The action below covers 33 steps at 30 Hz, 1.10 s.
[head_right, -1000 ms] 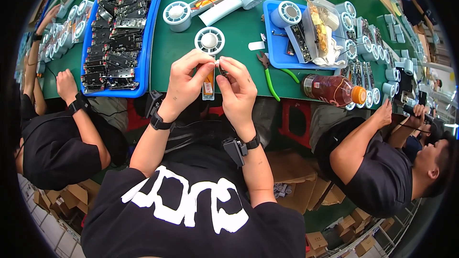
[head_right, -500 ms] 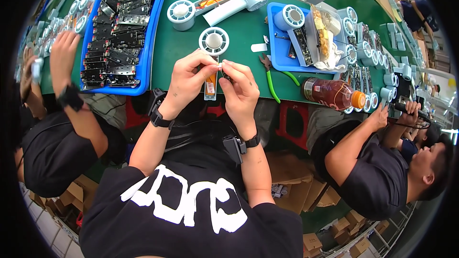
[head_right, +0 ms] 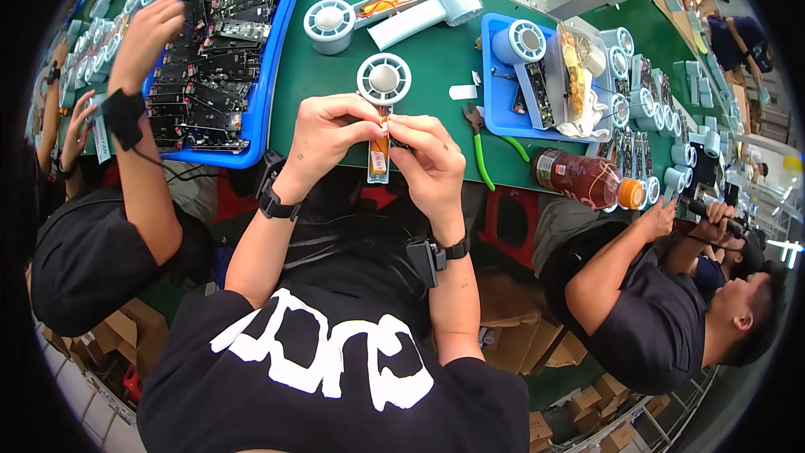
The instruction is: Assembling small electronic components by connecting flexible circuit cables to small fan modules on a production line.
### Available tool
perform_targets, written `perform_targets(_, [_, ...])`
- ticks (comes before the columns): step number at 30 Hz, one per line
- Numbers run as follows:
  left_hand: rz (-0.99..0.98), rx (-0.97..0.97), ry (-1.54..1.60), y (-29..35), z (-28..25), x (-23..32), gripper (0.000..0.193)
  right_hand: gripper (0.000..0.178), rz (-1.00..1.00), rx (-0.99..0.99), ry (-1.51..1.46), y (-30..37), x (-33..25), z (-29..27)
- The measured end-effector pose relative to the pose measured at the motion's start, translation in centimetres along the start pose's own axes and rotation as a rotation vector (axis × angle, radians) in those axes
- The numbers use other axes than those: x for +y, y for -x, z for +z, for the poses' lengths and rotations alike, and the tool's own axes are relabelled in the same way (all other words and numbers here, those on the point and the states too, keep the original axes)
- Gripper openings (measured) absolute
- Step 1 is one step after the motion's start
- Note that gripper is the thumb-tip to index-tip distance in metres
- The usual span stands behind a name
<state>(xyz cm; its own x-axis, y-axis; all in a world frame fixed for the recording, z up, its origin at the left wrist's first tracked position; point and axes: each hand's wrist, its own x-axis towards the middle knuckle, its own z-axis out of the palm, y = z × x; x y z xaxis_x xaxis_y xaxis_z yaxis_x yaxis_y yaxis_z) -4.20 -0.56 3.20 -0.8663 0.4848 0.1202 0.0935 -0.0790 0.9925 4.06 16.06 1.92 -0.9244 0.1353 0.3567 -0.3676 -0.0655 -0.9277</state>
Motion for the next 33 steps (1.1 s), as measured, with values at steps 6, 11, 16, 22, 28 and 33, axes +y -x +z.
perform_targets(6, [0.015, -0.016, 0.066, -0.1, -0.1, -0.1, 0.008, 0.040, 0.000, -0.051, 0.001, -0.2, 0.0, -0.2])
perform_targets(11, [0.072, 0.027, 0.088, -0.1, 0.0, -0.3, 0.006, 0.036, -0.026, -0.022, 0.049, -0.5, -0.2, 0.7])
perform_targets(16, [-0.067, 0.462, 0.023, 1.3, 0.7, 0.5, 0.006, 0.032, 0.098, 0.164, 0.035, -1.2, -1.1, 0.4])
perform_targets(22, [-0.378, 0.313, -0.250, -0.1, 1.0, 2.1, 0.017, 0.030, 0.126, 0.247, 0.003, -1.7, -1.5, 0.8])
perform_targets(28, [-0.352, 0.332, 0.110, -0.4, 0.6, 0.9, 0.019, 0.030, 0.144, 0.298, -0.033, -1.2, -1.5, 1.4])
perform_targets(33, [-0.206, 0.358, 0.152, -0.2, 2.2, 0.0, 0.011, 0.031, 0.183, 0.366, -0.076, -0.8, -1.4, 2.1])
